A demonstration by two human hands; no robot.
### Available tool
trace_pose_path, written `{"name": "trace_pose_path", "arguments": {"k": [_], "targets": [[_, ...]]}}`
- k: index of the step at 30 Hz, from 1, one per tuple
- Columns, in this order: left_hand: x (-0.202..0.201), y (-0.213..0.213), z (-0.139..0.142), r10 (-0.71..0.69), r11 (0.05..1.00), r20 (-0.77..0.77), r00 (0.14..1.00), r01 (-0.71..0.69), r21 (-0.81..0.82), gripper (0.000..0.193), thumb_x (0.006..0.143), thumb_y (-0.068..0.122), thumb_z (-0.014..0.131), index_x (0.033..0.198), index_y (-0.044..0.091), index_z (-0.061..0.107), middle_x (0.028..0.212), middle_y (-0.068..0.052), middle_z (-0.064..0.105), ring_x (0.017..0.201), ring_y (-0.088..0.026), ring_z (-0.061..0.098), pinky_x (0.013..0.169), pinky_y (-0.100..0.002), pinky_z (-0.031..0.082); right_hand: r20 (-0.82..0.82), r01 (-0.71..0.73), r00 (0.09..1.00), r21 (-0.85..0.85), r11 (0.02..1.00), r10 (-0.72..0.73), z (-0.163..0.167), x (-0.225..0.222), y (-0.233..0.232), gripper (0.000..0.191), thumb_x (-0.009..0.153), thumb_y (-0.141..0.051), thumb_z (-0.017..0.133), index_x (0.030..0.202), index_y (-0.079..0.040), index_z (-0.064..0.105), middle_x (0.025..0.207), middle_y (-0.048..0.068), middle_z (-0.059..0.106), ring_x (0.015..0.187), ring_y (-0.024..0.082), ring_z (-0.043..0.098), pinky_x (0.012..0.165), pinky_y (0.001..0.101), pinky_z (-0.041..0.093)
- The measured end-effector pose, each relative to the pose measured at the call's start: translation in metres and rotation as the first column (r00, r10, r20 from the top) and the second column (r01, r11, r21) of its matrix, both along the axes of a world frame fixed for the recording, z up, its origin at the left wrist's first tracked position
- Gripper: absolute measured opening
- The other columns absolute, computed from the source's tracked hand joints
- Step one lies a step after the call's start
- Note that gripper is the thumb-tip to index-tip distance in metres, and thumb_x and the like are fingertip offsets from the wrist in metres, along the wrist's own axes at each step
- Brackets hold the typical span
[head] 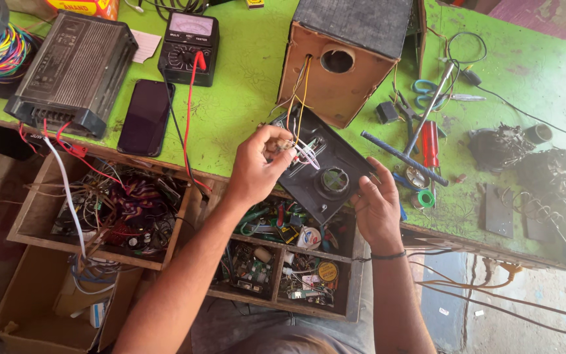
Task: The person solders wires onto a small circuit board mounted inside a black speaker panel using a soldering iron, then flips the panel over and works on it with a long screwdriver. They pick up a small electronic component from the parts drawer, handle and position it, and finally bring the soldering iron to the component.
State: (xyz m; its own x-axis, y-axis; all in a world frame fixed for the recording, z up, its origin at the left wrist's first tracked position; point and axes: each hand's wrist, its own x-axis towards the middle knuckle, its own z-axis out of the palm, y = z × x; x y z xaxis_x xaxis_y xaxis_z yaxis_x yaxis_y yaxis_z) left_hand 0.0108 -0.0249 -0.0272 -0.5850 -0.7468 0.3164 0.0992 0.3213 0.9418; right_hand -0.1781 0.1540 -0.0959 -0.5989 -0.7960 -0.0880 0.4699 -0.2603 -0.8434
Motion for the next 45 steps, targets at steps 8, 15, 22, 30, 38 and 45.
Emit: {"name": "trace_pose_path", "arguments": {"k": [8,15,22,30,38,45], "targets": [[-0.024,-0.009,0.000,0.098,0.947,-0.038,0.995,-0.081,0.311,0.038,0.092,0.001,0.065,0.126,-0.003,0.048,0.116,-0.009,0.066,0.081,-0.013,0.075,0.068,-0.026,0.062,-0.032,-0.058,0.998,-0.020,0.998,0.057,-0.001,-0.001,0.001,0.052,0.099,0.002,0.057,0.149,-0.004,0.043,0.127,0.012,0.062,0.112,0.021,0.065,0.093,0.0396,0.058],[-0.026,-0.010,0.001,-0.025,0.949,0.130,0.991,-0.018,0.314,0.018,0.103,0.014,0.067,0.111,-0.002,0.071,0.099,-0.013,0.074,0.071,-0.010,0.067,0.063,-0.025,0.053,0.002,-0.051,0.999,-0.067,0.996,0.051,-0.001,-0.003,0.002,0.050,0.101,-0.001,0.057,0.149,-0.004,0.043,0.133,0.016,0.061,0.116,0.024,0.065,0.095,0.0418,0.058],[-0.018,-0.012,0.000,-0.001,0.994,0.156,0.988,-0.015,0.105,0.029,0.083,0.007,0.082,0.109,0.001,0.071,0.102,-0.007,0.062,0.080,-0.011,0.059,0.073,-0.027,0.056,-0.007,-0.026,1.000,-0.049,0.998,0.025,-0.005,-0.004,0.002,0.049,0.102,-0.003,0.056,0.149,-0.004,0.043,0.132,0.016,0.061,0.117,0.025,0.065,0.094,0.0425,0.058],[-0.023,-0.020,-0.002,-0.120,0.884,-0.129,0.984,0.165,0.437,0.013,0.097,0.005,0.069,0.107,-0.001,0.064,0.100,-0.007,0.072,0.091,-0.013,0.069,0.083,-0.028,0.058,-0.001,-0.023,1.000,-0.042,0.999,0.023,-0.007,-0.004,0.002,0.050,0.102,-0.002,0.057,0.149,-0.006,0.043,0.127,0.014,0.061,0.113,0.023,0.065,0.092,0.0413,0.058],[-0.021,-0.021,0.007,-0.037,0.841,-0.052,0.998,0.060,0.538,0.010,0.095,0.000,0.060,0.104,0.002,0.059,0.098,-0.006,0.073,0.089,-0.012,0.071,0.078,-0.029,0.062,-0.002,-0.005,1.000,-0.025,1.000,0.005,0.001,-0.001,0.000,0.049,0.101,-0.002,0.056,0.147,-0.006,0.043,0.125,0.012,0.062,0.110,0.020,0.066,0.086,0.0368,0.058],[-0.022,-0.021,0.008,-0.041,0.904,-0.056,0.998,0.061,0.422,0.013,0.091,-0.006,0.065,0.103,-0.001,0.063,0.097,-0.011,0.073,0.089,-0.015,0.071,0.079,-0.027,0.058,-0.031,0.002,1.000,-0.022,1.000,-0.003,0.001,0.002,-0.001,0.052,0.101,0.001,0.058,0.150,-0.007,0.043,0.116,0.008,0.061,0.104,0.016,0.064,0.085,0.0345,0.056]]}}
